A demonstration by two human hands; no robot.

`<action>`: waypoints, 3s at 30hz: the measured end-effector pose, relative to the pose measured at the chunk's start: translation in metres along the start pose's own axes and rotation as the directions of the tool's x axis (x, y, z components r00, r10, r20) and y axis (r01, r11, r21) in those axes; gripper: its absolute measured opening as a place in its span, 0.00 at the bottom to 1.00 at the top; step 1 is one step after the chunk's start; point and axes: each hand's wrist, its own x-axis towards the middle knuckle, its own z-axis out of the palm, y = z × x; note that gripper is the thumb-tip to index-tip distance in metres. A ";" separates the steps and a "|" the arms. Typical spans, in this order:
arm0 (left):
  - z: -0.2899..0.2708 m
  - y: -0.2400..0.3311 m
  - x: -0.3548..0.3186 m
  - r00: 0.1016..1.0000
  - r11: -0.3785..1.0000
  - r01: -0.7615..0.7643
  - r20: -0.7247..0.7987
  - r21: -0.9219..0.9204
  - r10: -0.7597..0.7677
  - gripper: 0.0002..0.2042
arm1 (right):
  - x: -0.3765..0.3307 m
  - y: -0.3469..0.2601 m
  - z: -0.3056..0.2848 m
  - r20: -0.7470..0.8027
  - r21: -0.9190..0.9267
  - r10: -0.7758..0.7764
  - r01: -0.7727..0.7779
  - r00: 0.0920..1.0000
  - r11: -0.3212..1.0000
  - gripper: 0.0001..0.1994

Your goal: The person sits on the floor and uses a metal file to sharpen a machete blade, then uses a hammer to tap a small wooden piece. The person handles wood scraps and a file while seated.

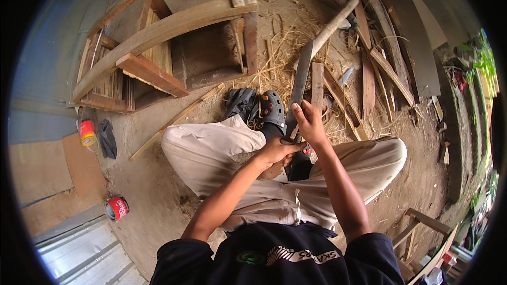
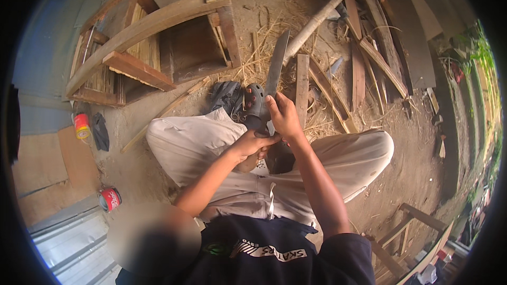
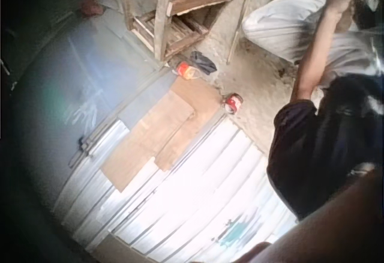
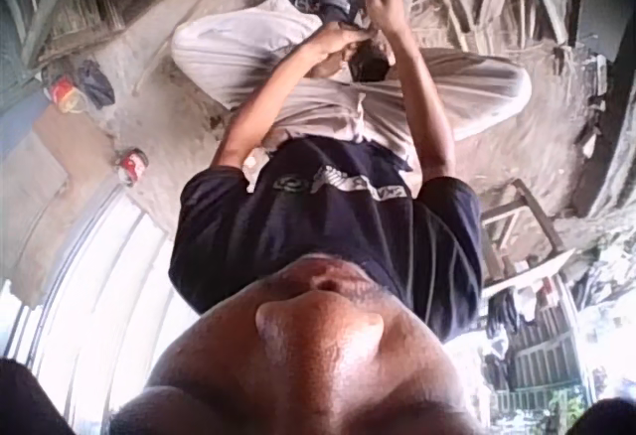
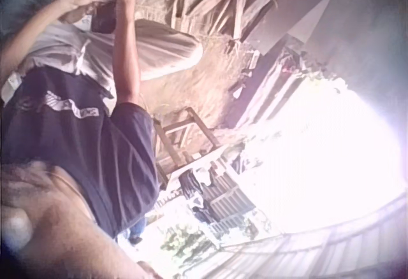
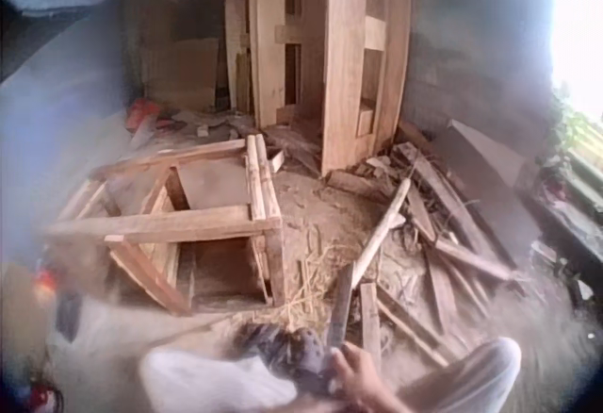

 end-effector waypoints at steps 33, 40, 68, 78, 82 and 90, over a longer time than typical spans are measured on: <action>0.025 0.038 0.042 0.928 0.877 -0.373 -0.131 -0.303 0.350 0.30 | 0.016 0.130 -0.031 0.029 0.958 0.626 -0.201 0.779 0.206 0.08; 0.036 0.057 0.072 0.785 0.770 -0.611 -0.269 -0.185 0.559 0.19 | 0.026 0.119 -0.021 0.075 0.993 0.700 -0.115 0.710 0.010 0.10; -0.026 0.112 0.111 0.868 0.316 -0.493 -0.481 -0.810 0.121 0.16 | 0.031 0.084 -0.027 -0.008 1.000 0.655 0.019 0.756 -0.009 0.12; -0.054 0.094 0.102 0.897 0.130 -0.442 -0.437 -0.888 0.063 0.08 | 0.021 0.039 -0.032 -0.266 0.947 0.578 0.098 0.772 0.305 0.08; -0.043 0.100 0.094 0.848 0.208 -0.529 -0.523 -0.823 0.085 0.09 | 0.020 0.040 -0.032 -0.306 0.930 0.591 0.102 0.746 0.353 0.08; -0.002 0.114 0.074 0.737 0.452 -0.657 -0.641 -0.603 0.217 0.23 | 0.017 0.062 -0.022 -0.177 0.958 0.641 -0.019 0.747 0.287 0.06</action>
